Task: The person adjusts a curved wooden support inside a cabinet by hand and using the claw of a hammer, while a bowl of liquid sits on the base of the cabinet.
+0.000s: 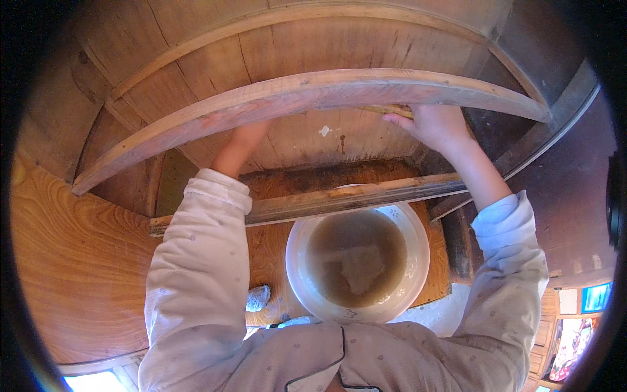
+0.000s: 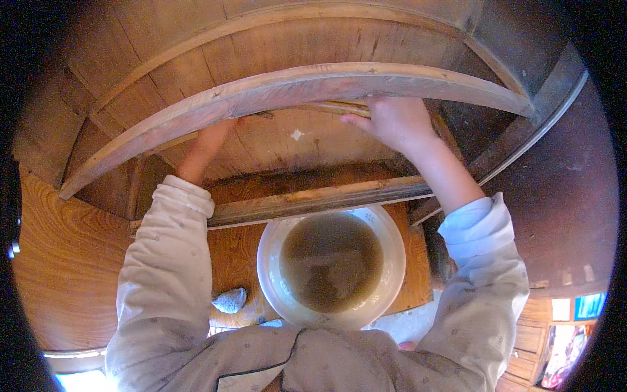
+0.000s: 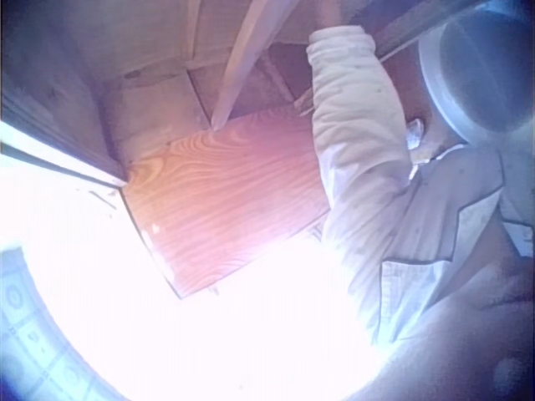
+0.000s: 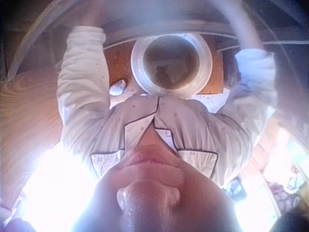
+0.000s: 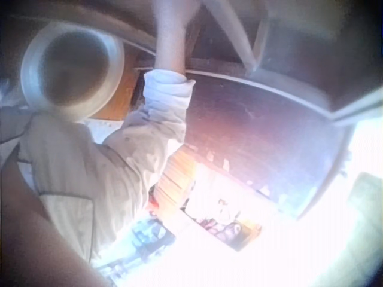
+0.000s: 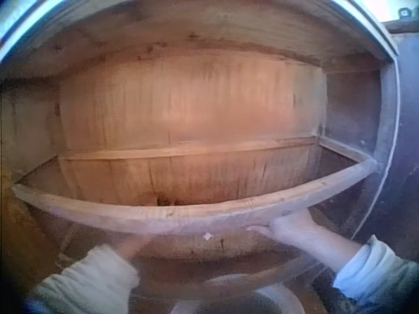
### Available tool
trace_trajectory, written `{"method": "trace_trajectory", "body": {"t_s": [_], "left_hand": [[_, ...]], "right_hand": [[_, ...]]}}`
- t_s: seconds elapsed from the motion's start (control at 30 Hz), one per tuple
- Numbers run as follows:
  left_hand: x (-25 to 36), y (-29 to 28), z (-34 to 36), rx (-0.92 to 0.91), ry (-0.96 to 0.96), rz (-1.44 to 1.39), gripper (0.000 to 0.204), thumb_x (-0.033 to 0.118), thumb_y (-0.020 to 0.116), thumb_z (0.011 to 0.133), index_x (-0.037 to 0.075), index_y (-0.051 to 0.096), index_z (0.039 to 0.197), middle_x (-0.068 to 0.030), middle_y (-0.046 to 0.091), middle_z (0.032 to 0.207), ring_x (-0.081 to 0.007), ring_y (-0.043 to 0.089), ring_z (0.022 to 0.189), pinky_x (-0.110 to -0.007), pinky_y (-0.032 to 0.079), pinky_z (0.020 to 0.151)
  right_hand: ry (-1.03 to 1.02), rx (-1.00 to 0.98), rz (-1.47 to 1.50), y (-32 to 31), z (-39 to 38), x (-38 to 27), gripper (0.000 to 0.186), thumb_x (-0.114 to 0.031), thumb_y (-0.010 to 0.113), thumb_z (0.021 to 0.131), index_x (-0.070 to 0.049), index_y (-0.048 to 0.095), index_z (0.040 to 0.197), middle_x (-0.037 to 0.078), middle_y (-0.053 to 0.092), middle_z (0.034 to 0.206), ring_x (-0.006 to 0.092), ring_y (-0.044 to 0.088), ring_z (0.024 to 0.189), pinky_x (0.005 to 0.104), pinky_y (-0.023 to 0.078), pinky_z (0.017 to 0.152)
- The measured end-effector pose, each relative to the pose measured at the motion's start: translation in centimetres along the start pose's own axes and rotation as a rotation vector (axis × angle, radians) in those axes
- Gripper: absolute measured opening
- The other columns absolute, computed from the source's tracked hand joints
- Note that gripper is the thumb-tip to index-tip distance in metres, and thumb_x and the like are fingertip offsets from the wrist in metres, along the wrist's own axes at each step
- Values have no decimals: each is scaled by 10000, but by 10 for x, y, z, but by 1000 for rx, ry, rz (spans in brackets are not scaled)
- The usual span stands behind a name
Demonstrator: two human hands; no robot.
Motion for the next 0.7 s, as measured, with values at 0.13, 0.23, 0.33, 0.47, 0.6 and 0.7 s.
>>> {"method": "trace_trajectory", "body": {"t_s": [0.13, 0.23, 0.33, 0.47, 0.6, 0.7], "left_hand": [[-2, -3, 3, 9, 85, 64, 431, 305, 621, 809, 3, 534, 1104, -211, 595, 982, -359, 559, 919, -422, 454, 811], [11, -5, 13, 44, 228, 154, 433, 315, 621, 813, 4, 532, 1102, -202, 595, 971, -349, 558, 910, -419, 453, 808], [24, -14, 15, 128, 447, 332, 436, 324, 622, 816, 6, 530, 1099, -194, 595, 959, -339, 557, 900, -415, 453, 805], [32, -11, 0, 331, 810, 668, 439, 337, 623, 821, 8, 527, 1096, -182, 595, 944, -326, 555, 888, -411, 452, 802], [23, -2, -19, 505, 986, 902, 443, 349, 624, 826, 10, 524, 1093, -171, 595, 928, -313, 554, 875, -406, 452, 798], [21, -2, -21, 469, 954, 847, 445, 354, 624, 827, 11, 524, 1092, -169, 596, 926, -311, 554, 874, -405, 452, 798]], "right_hand": [[216, -396, 54, 13, -10, -1, 624, -581, 576, 769, 9, 635, 964, 216, 625, 956, 302, 608, 931, 423, 481, 815], [261, -382, 71, 9, -12, 11, 581, -565, 581, 773, -12, 646, 941, 197, 642, 869, 316, 625, 860, 408, 498, 770], [207, -51, 494, -26, -2, 13, 328, -256, 666, 795, 15, 614, 972, 137, 652, 871, 198, 637, 787, 296, 490, 697], [467, -132, 1221, 3, -1, 41, 329, -102, 603, 832, -46, 506, 1141, 62, 606, 875, 97, 571, 823, 240, 480, 659], [644, 120, 1555, 15, -9, 47, 295, -117, 615, 839, -37, 512, 1104, 74, 602, 947, 116, 571, 870, 248, 483, 716], [695, 398, 1734, 26, -4, 54, 227, -96, 627, 839, -36, 539, 1038, 51, 607, 873, 127, 592, 736, 259, 482, 666]]}}
Point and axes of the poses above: each hand's wrist, its own z-axis towards the middle knuckle, its own y-axis out of the palm, x = y × z, the point moved 9 cm from there along z, towards the middle knuckle
